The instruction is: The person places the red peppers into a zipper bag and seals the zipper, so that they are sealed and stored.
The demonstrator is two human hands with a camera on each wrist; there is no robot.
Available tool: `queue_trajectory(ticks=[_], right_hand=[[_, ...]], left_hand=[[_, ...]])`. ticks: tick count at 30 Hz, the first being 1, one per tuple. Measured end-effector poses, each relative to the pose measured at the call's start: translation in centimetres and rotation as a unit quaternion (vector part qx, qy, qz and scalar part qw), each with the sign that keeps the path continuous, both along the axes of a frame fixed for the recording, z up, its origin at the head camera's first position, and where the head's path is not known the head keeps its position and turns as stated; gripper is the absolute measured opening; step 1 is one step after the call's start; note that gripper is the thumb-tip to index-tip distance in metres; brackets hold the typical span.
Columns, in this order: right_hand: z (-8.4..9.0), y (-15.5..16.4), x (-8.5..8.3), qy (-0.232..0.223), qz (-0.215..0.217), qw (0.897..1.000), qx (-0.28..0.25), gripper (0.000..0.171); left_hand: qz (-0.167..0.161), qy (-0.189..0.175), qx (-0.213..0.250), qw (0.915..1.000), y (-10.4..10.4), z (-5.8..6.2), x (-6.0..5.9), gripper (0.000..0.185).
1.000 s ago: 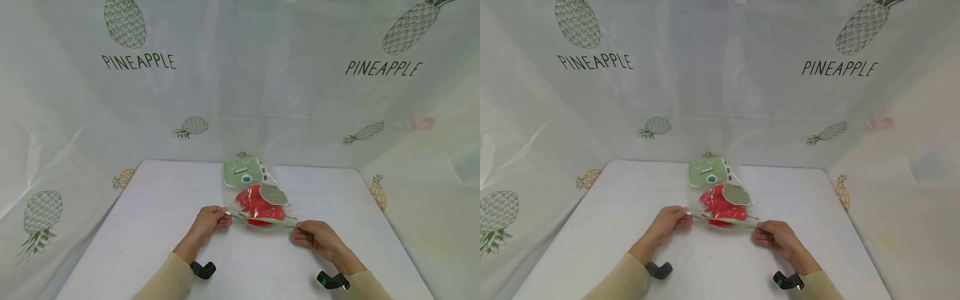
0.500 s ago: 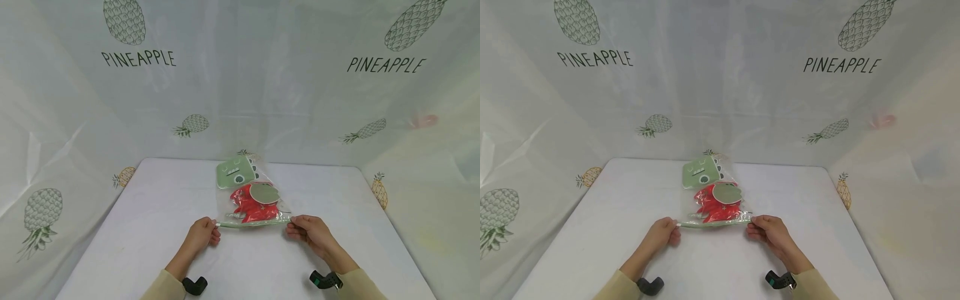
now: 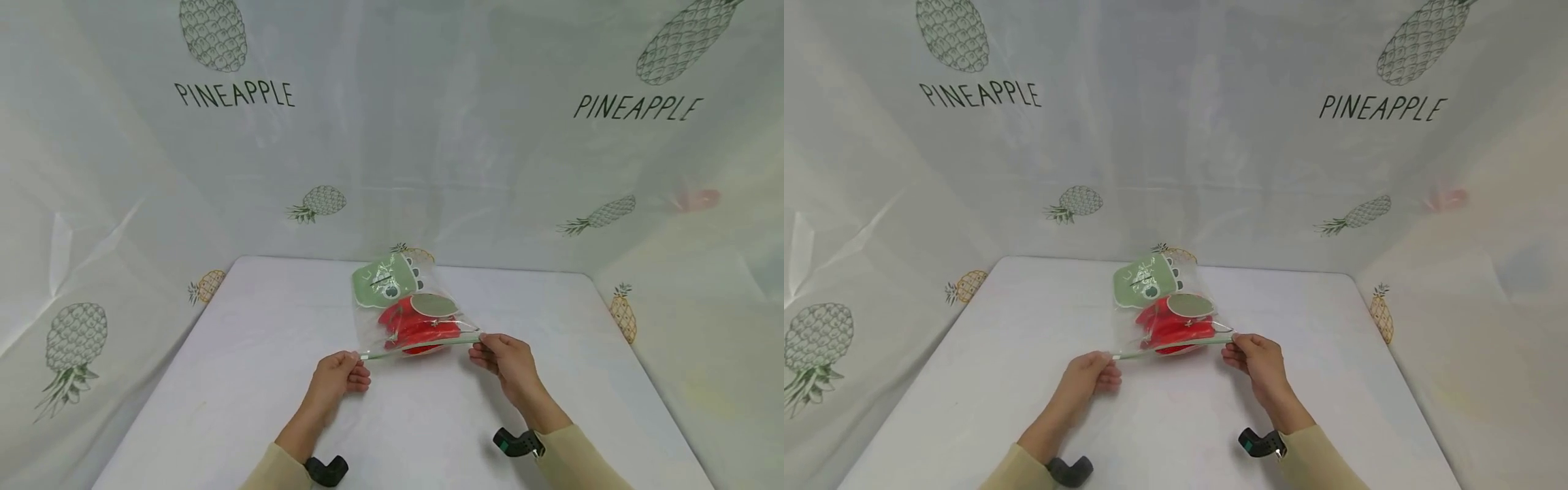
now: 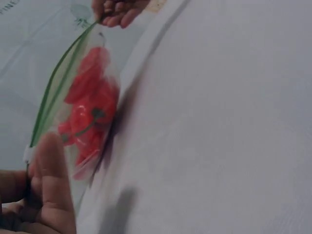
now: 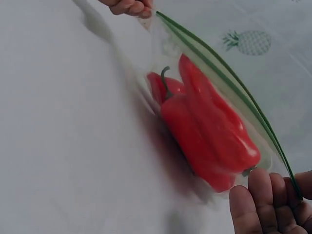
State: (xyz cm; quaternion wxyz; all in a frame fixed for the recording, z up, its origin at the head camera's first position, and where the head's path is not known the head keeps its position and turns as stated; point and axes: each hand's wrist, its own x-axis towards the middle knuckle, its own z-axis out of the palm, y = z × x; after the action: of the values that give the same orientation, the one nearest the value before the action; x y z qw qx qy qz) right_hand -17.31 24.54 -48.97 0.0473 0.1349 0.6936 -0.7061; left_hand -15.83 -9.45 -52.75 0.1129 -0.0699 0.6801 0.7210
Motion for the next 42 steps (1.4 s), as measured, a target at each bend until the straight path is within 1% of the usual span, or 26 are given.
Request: queue_trajectory(ticks=[2, 4, 8, 12, 16, 20, 23, 25, 28, 31, 36, 42], right_hand=[[-0.2, 0.1, 0.1, -0.006, -0.005, 1.0, -0.008, 0.04], [-0.5, 0.2, 0.3, -0.01, -0.008, 1.0, -0.019, 0.04], [-1.0, 0.3, 0.6, -0.012, -0.01, 0.998, -0.058, 0.043], [-1.6, -0.1, 1.0, -0.024, -0.001, 0.993, -0.114, 0.046], [-2.0, -0.9, 1.7, -0.05, 0.025, 0.985, -0.162, 0.044], [-2.5, -2.4, 2.5, -0.077, 0.079, 0.974, -0.196, 0.047], [-2.9, -4.0, 3.2, -0.093, 0.13, 0.964, -0.214, 0.049], [-3.1, -5.4, 3.6, -0.107, 0.159, 0.954, -0.229, 0.05], [-3.2, -7.5, 4.1, -0.122, 0.189, 0.942, -0.25, 0.052], [-3.3, -9.6, 4.2, -0.128, 0.204, 0.934, -0.262, 0.054], [-3.1, -12.6, 3.8, -0.126, 0.214, 0.931, -0.267, 0.05], [-3.2, -14.9, 3.3, -0.131, 0.185, 0.927, -0.298, 0.041]], left_hand=[[-0.018, -0.019, 0.021, 0.9994, -0.2, 0.2, 0.0, 0.036], [-0.037, -0.029, 0.028, 0.9985, -0.4, 0.2, 0.0, 0.038], [-0.071, -0.034, 0.037, 0.9962, -0.8, 0.2, -0.1, 0.039], [-0.092, -0.042, 0.064, 0.9928, -1.1, 0.1, -0.2, 0.037], [-0.092, -0.051, 0.086, 0.9907, -0.9, 0.1, -0.2, 0.037], [-0.08, -0.052, 0.096, 0.9908, -0.7, 0.2, -0.1, 0.033], [-0.073, -0.051, 0.099, 0.9911, -0.5, 0.3, 0.0, 0.031], [-0.07, -0.051, 0.1, 0.9912, -0.4, 0.4, 0.0, 0.03], [-0.069, -0.053, 0.102, 0.991, -0.3, 0.4, 0.1, 0.031], [-0.07, -0.056, 0.104, 0.9905, -0.3, 0.4, 0.2, 0.029], [-0.075, -0.054, 0.108, 0.9898, -0.5, 0.4, 0.4, 0.024], [-0.081, -0.053, 0.119, 0.9881, -0.4, 0.4, 0.6, 0.019]])
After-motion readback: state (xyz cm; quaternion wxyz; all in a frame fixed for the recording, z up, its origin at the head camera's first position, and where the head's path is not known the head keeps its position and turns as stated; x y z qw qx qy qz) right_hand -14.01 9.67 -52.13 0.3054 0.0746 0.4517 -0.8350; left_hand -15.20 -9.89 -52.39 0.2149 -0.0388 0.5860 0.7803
